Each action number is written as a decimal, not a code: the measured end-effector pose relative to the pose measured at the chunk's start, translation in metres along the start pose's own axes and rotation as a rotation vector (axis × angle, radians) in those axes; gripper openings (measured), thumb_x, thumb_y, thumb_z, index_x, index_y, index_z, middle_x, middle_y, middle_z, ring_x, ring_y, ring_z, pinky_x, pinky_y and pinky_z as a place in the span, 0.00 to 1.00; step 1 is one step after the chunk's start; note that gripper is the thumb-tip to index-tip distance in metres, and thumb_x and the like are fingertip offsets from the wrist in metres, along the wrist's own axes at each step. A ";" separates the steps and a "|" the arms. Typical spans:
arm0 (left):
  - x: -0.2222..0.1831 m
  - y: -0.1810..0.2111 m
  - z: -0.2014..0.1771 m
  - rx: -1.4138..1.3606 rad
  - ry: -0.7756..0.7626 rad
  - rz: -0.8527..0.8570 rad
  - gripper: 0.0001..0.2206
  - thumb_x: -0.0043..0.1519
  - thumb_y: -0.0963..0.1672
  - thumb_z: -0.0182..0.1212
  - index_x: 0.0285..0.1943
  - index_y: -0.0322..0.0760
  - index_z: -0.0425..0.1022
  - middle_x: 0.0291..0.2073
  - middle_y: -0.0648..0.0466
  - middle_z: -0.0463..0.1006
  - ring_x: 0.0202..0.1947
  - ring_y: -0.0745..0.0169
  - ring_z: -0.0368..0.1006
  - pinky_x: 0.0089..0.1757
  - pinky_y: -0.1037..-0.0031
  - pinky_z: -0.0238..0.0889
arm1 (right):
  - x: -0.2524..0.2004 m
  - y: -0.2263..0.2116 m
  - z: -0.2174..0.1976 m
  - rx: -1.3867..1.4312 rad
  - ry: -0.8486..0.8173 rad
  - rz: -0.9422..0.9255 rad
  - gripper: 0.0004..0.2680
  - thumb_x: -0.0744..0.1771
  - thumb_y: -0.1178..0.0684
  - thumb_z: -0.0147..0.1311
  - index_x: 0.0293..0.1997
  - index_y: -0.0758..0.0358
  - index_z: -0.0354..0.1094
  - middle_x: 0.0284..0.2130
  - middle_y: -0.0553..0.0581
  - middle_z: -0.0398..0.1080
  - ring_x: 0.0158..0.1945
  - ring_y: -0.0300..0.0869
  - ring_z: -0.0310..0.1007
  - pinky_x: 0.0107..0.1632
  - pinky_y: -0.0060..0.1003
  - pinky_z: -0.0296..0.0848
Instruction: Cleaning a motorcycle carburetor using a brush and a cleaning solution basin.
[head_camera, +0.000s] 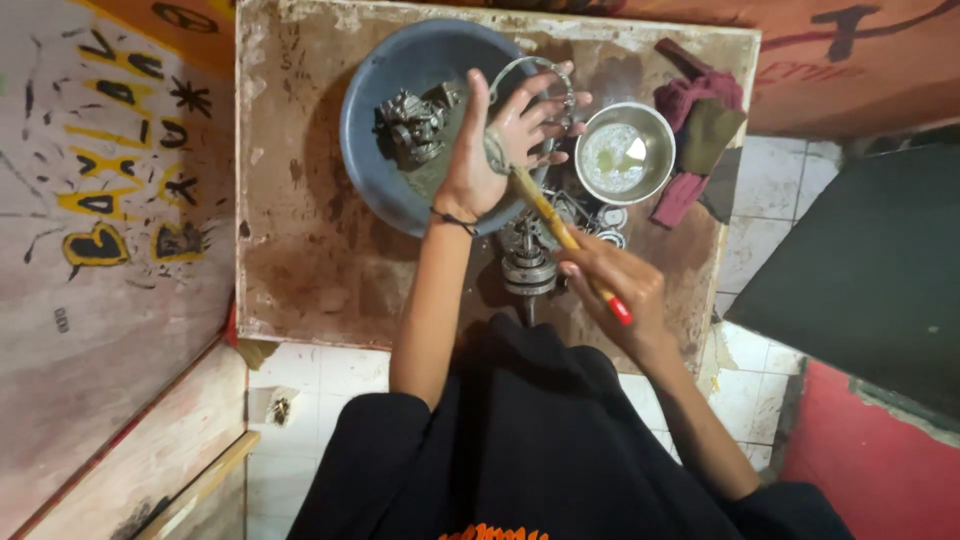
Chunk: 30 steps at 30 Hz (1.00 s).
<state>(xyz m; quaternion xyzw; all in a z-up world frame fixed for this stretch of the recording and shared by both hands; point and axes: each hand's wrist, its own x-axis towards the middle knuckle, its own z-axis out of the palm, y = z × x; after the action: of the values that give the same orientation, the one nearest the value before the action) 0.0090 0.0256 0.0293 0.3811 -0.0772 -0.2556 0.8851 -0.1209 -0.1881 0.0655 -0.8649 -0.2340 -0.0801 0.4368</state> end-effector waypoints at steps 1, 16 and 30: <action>-0.001 -0.002 -0.003 0.001 0.007 -0.007 0.51 0.58 0.71 0.35 0.82 0.39 0.53 0.72 0.44 0.68 0.65 0.54 0.70 0.60 0.64 0.65 | 0.006 -0.009 -0.005 0.008 -0.002 0.006 0.05 0.66 0.62 0.63 0.45 0.64 0.77 0.51 0.64 0.78 0.50 0.49 0.82 0.52 0.40 0.80; 0.005 -0.004 -0.002 0.080 -0.026 -0.094 0.45 0.63 0.69 0.40 0.81 0.41 0.58 0.68 0.46 0.71 0.62 0.56 0.70 0.57 0.67 0.65 | 0.020 -0.019 -0.001 -0.016 0.119 -0.107 0.06 0.67 0.60 0.63 0.48 0.64 0.75 0.53 0.65 0.76 0.54 0.52 0.81 0.53 0.42 0.81; -0.004 -0.017 0.009 -0.223 0.023 0.116 0.39 0.66 0.64 0.41 0.81 0.46 0.53 0.70 0.46 0.67 0.67 0.51 0.67 0.65 0.55 0.64 | 0.014 -0.015 0.007 0.043 0.067 -0.146 0.06 0.67 0.60 0.62 0.46 0.64 0.75 0.52 0.65 0.76 0.52 0.53 0.80 0.53 0.42 0.80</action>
<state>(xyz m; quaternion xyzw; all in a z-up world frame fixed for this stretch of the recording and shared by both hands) -0.0038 0.0122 0.0232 0.2781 -0.0600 -0.2067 0.9361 -0.1163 -0.1698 0.0766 -0.8327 -0.2834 -0.1358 0.4559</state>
